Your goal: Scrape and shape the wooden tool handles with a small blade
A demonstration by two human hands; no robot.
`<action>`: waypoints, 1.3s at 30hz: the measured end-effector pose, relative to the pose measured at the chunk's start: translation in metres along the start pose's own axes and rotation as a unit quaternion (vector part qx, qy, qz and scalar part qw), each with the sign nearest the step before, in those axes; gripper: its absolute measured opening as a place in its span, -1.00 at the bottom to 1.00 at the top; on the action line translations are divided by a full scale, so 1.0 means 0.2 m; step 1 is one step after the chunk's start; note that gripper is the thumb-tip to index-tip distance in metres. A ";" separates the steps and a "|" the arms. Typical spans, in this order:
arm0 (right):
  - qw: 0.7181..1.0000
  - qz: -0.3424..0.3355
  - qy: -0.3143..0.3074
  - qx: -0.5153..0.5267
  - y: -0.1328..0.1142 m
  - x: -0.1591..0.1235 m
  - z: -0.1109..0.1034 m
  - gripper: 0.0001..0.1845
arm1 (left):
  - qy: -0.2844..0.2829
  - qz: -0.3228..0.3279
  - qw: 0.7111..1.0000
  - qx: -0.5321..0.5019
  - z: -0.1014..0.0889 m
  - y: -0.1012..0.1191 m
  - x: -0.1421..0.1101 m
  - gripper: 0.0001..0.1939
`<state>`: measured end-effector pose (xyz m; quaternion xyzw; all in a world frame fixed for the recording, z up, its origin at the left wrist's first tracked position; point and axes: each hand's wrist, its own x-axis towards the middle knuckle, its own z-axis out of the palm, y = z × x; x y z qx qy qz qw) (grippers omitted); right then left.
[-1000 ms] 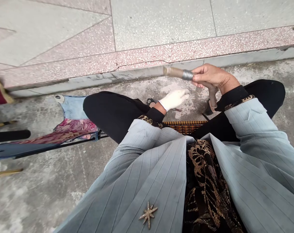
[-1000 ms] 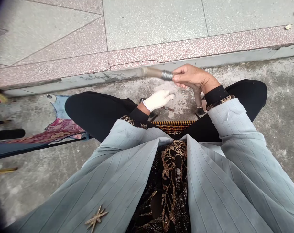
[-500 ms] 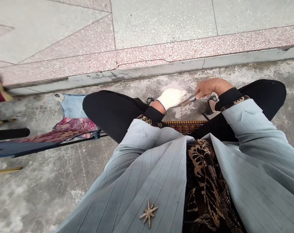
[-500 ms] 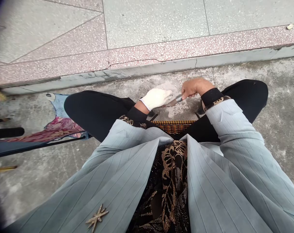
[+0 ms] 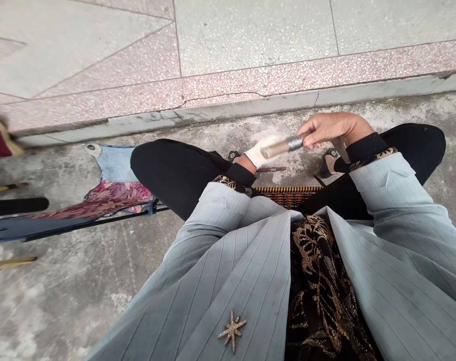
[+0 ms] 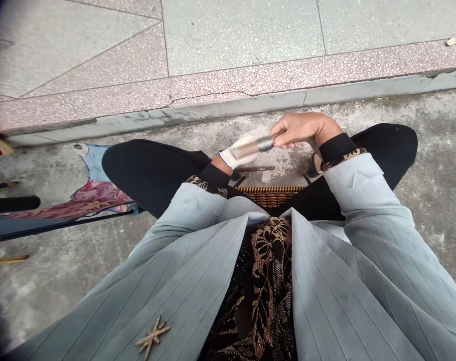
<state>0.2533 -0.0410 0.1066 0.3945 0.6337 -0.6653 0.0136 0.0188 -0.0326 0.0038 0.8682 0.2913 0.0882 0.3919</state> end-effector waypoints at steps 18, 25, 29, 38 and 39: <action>0.941 0.230 0.003 -0.247 0.09 0.16 0.06 -0.81 | -0.077 -0.079 0.961 0.254 -0.09 0.12 -0.06 -0.56; 0.987 0.103 -0.073 -0.100 0.01 0.08 0.06 -0.86 | -0.059 -0.055 0.978 0.192 -0.13 0.07 -0.04 -0.60; 1.000 -0.006 0.001 -0.009 -0.03 0.01 0.04 -0.79 | -0.047 -0.084 0.991 0.094 -0.10 0.08 -0.01 -0.61; 0.894 0.058 0.437 0.079 0.05 0.07 -0.04 -0.72 | -0.059 -0.054 0.988 0.130 -0.07 0.15 -0.03 -0.59; 0.898 0.095 0.428 0.028 0.07 0.09 -0.05 -0.72 | -0.060 -0.053 0.986 0.146 -0.07 0.15 -0.03 -0.59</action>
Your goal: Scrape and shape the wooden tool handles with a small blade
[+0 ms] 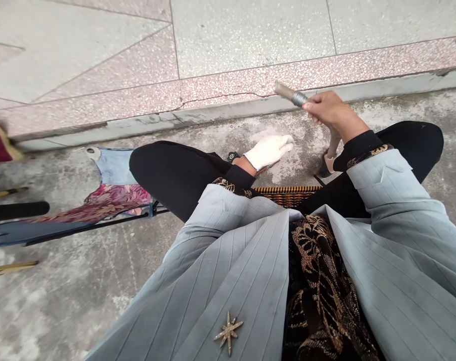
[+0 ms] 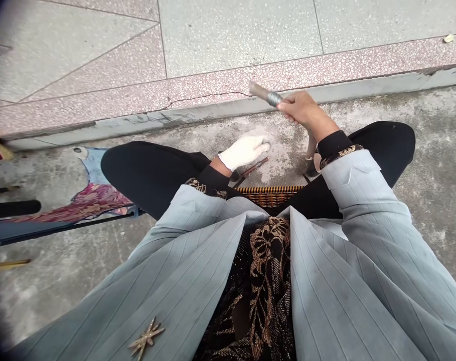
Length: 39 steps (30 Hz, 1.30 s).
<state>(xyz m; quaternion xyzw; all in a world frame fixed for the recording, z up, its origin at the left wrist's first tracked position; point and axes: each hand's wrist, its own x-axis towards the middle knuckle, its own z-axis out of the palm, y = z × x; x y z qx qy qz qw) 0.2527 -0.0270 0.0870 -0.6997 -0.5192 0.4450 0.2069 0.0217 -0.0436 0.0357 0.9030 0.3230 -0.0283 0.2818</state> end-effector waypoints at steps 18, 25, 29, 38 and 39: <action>0.890 -0.056 -0.439 -0.110 -0.01 -0.08 0.02 -0.69 | 0.042 -0.031 0.996 0.067 -0.02 -0.09 0.00 -0.43; 0.976 -0.086 -0.198 -0.026 -0.06 -0.11 -0.03 -0.63 | 0.000 -0.044 0.998 0.049 0.04 -0.02 -0.02 -0.61; 0.977 -0.063 -0.145 -0.143 -0.06 -0.10 0.00 -0.69 | -0.020 -0.034 0.998 0.058 0.10 0.00 -0.05 -0.60; 0.869 -0.034 -0.254 -0.423 -0.03 -0.07 0.04 -0.73 | -0.018 -0.010 0.990 0.142 0.01 0.06 -0.06 -0.58; 0.861 -0.029 -0.298 -0.412 -0.03 -0.07 0.04 -0.72 | -0.018 0.001 0.989 0.143 -0.01 0.05 -0.05 -0.59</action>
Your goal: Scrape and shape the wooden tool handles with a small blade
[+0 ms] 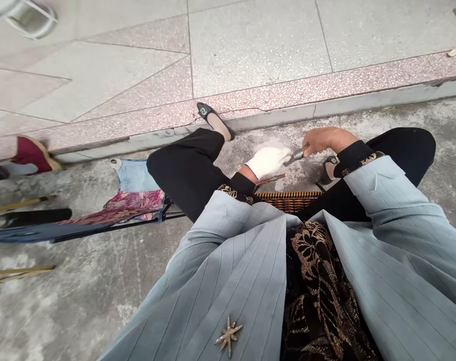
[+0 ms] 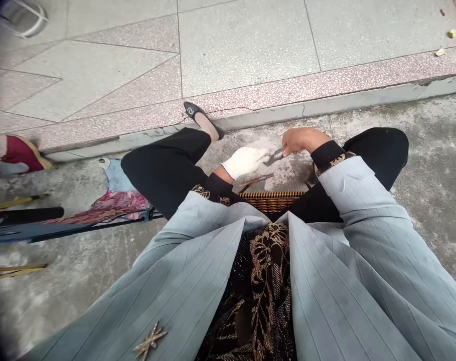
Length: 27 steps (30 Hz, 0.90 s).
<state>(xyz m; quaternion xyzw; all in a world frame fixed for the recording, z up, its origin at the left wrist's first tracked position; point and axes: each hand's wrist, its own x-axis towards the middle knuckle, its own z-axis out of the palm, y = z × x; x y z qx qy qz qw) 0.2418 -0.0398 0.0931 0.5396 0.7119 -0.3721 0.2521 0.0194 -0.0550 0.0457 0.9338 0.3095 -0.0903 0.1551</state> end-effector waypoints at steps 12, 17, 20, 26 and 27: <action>0.875 -0.197 0.119 0.425 0.02 -0.12 -0.04 -0.67 | 0.032 -0.034 0.989 -0.143 0.03 -0.14 0.08 -0.57; 0.881 -0.108 0.176 0.425 -0.01 -0.08 0.00 -0.75 | -0.012 -0.028 0.994 -0.104 0.07 -0.10 0.05 -0.57; 0.896 -0.048 0.201 0.393 0.02 -0.04 0.02 -0.82 | -0.019 -0.018 0.996 -0.080 0.05 -0.07 0.05 -0.56; 0.964 0.060 0.217 0.139 0.00 0.06 0.03 -0.72 | -0.030 -0.008 0.999 -0.022 0.01 -0.02 0.02 -0.57; 0.971 0.077 0.207 0.092 -0.02 0.07 0.04 -0.69 | -0.031 -0.006 0.999 -0.009 0.01 -0.02 0.02 -0.57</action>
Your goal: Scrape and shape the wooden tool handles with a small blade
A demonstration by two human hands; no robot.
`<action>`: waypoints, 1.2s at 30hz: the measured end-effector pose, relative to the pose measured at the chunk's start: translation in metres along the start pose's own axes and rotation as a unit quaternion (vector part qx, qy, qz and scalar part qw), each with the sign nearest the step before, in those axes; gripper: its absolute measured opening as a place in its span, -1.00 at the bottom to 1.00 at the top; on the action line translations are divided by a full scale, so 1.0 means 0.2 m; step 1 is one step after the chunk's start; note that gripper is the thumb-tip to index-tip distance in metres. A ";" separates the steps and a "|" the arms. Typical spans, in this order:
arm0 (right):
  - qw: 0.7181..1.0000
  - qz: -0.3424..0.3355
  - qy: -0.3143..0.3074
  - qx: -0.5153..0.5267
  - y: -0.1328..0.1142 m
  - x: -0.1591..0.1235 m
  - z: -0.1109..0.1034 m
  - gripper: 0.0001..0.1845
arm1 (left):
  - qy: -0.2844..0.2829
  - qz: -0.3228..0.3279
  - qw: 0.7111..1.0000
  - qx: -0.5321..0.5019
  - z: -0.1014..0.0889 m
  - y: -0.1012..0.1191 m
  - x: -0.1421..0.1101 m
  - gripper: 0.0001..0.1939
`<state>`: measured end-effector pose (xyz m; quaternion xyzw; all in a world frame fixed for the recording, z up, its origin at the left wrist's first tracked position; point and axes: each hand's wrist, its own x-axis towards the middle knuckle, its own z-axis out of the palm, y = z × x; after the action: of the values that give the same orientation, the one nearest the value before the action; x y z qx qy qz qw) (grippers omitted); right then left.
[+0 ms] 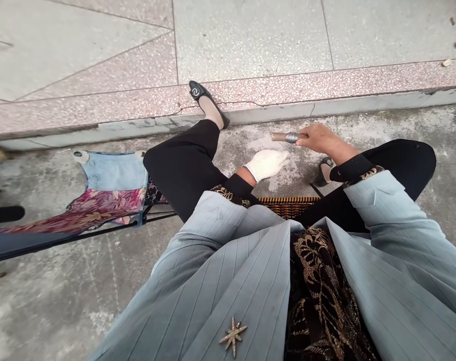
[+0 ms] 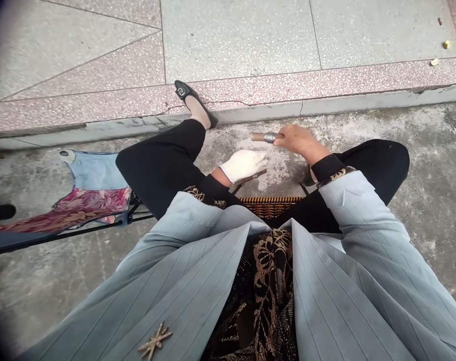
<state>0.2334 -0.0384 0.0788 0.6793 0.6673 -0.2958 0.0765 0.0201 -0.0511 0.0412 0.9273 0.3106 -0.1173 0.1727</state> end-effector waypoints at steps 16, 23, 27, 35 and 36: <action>0.889 -0.141 -0.103 0.423 0.05 -0.12 -0.15 -0.45 | 0.049 -0.009 0.991 -0.121 0.04 -0.12 0.09 -0.59; 0.919 -0.020 0.033 0.393 0.07 0.01 -0.03 -0.46 | -0.008 -0.003 0.997 -0.082 0.04 -0.05 0.07 -0.56; 0.992 0.041 0.021 0.118 0.06 0.07 0.03 -0.64 | -0.008 0.005 0.999 -0.045 0.05 -0.03 0.06 -0.55; 0.976 -0.042 -0.207 -0.052 -0.01 0.01 0.08 -0.76 | 0.014 0.010 0.999 -0.046 0.03 -0.09 0.05 -0.60; 0.966 -0.062 -0.249 -0.029 0.00 0.00 0.06 -0.83 | 0.024 0.016 0.998 -0.057 0.02 -0.10 0.05 -0.62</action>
<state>0.2304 -0.0447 0.0692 0.5390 0.6761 -0.4406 0.2414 0.0157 -0.0324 0.0290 0.9235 0.3055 -0.0745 0.2196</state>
